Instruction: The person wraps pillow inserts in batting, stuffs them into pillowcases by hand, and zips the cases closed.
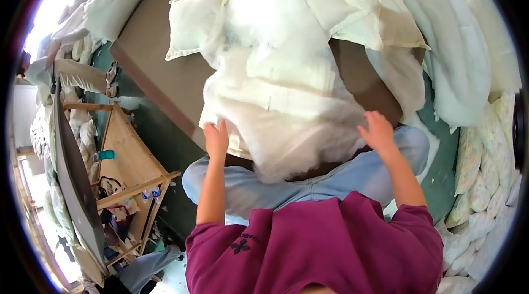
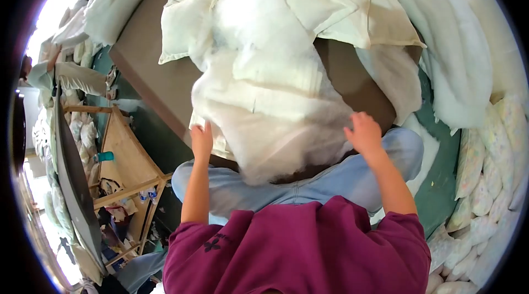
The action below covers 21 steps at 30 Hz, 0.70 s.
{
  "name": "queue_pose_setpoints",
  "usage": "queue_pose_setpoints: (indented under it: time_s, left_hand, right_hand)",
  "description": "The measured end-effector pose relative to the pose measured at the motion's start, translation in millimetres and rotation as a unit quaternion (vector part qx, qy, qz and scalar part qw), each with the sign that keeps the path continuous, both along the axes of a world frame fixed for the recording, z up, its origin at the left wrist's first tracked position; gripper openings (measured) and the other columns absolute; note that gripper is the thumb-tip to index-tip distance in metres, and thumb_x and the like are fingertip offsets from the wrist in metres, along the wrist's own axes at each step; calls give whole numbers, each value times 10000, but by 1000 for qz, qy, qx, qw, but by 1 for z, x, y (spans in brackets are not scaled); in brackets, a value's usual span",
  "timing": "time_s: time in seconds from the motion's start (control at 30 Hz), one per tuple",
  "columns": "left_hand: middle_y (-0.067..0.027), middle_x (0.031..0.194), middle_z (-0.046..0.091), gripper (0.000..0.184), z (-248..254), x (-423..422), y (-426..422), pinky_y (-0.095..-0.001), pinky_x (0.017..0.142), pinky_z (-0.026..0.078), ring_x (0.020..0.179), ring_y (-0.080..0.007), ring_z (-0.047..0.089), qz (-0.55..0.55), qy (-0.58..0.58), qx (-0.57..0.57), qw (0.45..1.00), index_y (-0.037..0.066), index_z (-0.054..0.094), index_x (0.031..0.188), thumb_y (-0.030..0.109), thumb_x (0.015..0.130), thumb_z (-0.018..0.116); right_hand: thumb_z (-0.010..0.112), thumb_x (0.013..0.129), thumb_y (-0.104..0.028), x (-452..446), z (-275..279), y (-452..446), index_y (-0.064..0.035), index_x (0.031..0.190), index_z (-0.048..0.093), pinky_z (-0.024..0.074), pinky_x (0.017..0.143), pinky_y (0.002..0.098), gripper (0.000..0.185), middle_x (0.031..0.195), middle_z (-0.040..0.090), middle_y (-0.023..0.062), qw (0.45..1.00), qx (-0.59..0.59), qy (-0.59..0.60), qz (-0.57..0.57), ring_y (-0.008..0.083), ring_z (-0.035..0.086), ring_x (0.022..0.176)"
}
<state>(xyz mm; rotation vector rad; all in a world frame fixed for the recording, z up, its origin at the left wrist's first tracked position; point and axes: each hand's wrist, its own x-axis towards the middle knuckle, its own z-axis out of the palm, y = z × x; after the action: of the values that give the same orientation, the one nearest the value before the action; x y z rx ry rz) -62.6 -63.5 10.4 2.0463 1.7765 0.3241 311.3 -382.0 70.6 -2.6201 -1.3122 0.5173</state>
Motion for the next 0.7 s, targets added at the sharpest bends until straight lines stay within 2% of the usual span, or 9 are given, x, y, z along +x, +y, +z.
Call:
queue_pose_setpoints:
  time_s: [0.07, 0.13, 0.23, 0.33, 0.47, 0.5, 0.53, 0.6, 0.7]
  left_hand:
    - [-233, 1001, 621, 403, -18, -26, -18, -481, 801, 475, 928, -408, 598, -148, 115, -185, 965, 33, 566, 1074, 400, 913, 526]
    - [-214, 893, 658, 318, -56, -37, -33, -482, 768, 486, 860, -397, 627, -316, 55, -305, 897, 52, 609, 1013, 330, 882, 528]
    - [-215, 929, 651, 311, -3, 10, -91, -466, 783, 489, 891, -392, 625, -247, 57, -204, 946, 55, 624, 1044, 257, 815, 565]
    - [-201, 1006, 619, 304, 6, 10, -107, -460, 791, 490, 930, -393, 605, -240, 60, -143, 958, 38, 625, 1072, 195, 818, 567]
    - [-173, 1001, 600, 287, 4, -3, -127, -383, 800, 481, 892, -303, 599, -218, -170, -133, 952, -21, 583, 1107, 198, 933, 517]
    - [-123, 1037, 617, 295, -15, -6, -133, -343, 841, 453, 921, -234, 581, -147, -254, -248, 923, -8, 578, 1129, 233, 994, 472]
    - [-79, 1119, 611, 312, -15, 5, -142, -320, 904, 426, 1009, -188, 561, 16, -430, -408, 805, 10, 585, 1164, 250, 1015, 453]
    - [-70, 1186, 595, 324, -6, 34, -158, -306, 925, 427, 1083, -163, 535, 102, -626, -430, 642, 22, 580, 1206, 260, 1010, 482]
    - [-86, 1146, 630, 327, 5, 49, -165, -305, 905, 457, 1072, -166, 566, 152, -560, -452, 678, 7, 589, 1203, 226, 961, 576]
  right_hand:
    - [690, 778, -315, -5, 0, 7, -110, 1038, 614, 497, 822, 425, 339, 1031, 637, 93, 989, -1, 111, 102, 297, 601, 1005]
    - [691, 764, -288, -16, -24, 15, -119, 1034, 616, 502, 808, 428, 328, 1017, 642, 92, 959, -73, 168, 218, 301, 610, 988]
    - [659, 756, -223, -34, -79, 23, -125, 1010, 617, 505, 788, 431, 275, 985, 651, 97, 924, -192, 125, 307, 304, 622, 963]
    - [611, 756, -159, -35, -82, 35, -131, 982, 613, 504, 762, 435, 228, 955, 657, 93, 907, -246, 124, 317, 302, 631, 936]
    - [584, 754, -120, -26, -92, 22, -142, 950, 613, 499, 723, 442, 199, 937, 659, 85, 914, -199, 161, 316, 300, 636, 911]
    - [584, 753, -118, -29, -94, 19, -144, 940, 613, 497, 719, 442, 192, 934, 659, 85, 916, -192, 160, 314, 301, 635, 906]
    - [583, 751, -115, -30, -95, 17, -145, 931, 614, 495, 716, 442, 185, 930, 658, 86, 918, -186, 159, 313, 301, 635, 901]
    - [585, 748, -114, -30, -96, 17, -145, 918, 616, 492, 715, 443, 176, 924, 659, 87, 917, -183, 159, 318, 302, 633, 897]
    - [589, 745, -122, -35, -94, 14, -142, 908, 618, 488, 722, 442, 167, 924, 661, 87, 907, -206, 174, 323, 305, 631, 902]
